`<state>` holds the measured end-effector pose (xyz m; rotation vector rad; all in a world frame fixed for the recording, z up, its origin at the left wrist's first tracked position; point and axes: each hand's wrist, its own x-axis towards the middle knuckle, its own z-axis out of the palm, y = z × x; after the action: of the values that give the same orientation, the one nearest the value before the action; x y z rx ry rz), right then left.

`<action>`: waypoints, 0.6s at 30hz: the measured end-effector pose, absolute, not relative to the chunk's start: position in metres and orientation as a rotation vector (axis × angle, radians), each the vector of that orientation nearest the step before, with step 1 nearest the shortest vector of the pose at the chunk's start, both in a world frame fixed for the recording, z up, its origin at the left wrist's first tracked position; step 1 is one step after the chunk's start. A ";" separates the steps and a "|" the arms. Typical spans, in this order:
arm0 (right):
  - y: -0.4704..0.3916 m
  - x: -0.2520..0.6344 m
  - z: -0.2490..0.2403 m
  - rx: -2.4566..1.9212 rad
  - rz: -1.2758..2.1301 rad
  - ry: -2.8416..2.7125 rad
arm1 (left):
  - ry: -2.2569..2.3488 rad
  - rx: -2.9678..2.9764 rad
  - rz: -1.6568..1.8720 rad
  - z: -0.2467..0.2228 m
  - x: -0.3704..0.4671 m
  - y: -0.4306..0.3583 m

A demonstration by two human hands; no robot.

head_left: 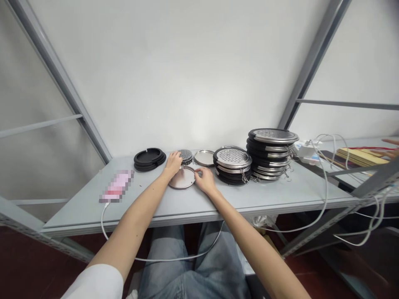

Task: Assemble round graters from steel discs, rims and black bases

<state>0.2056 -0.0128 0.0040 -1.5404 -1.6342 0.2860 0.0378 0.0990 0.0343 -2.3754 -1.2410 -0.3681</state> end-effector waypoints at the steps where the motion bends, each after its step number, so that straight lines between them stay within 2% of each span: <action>1: -0.013 0.206 0.004 -1.541 0.286 -1.633 | -1.254 -2.367 -0.362 0.034 0.038 0.099; 9: -0.015 0.205 0.005 -1.524 0.301 -1.624 | -1.243 -2.340 -0.500 0.037 0.042 0.096; 18: -0.017 0.205 0.006 -1.525 0.342 -1.654 | -1.016 -2.199 -0.889 0.106 0.029 0.107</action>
<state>0.2051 -0.0171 0.0058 -1.5247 -1.6538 0.3417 0.0294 0.1073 0.1058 -2.1987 -1.0156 -0.8892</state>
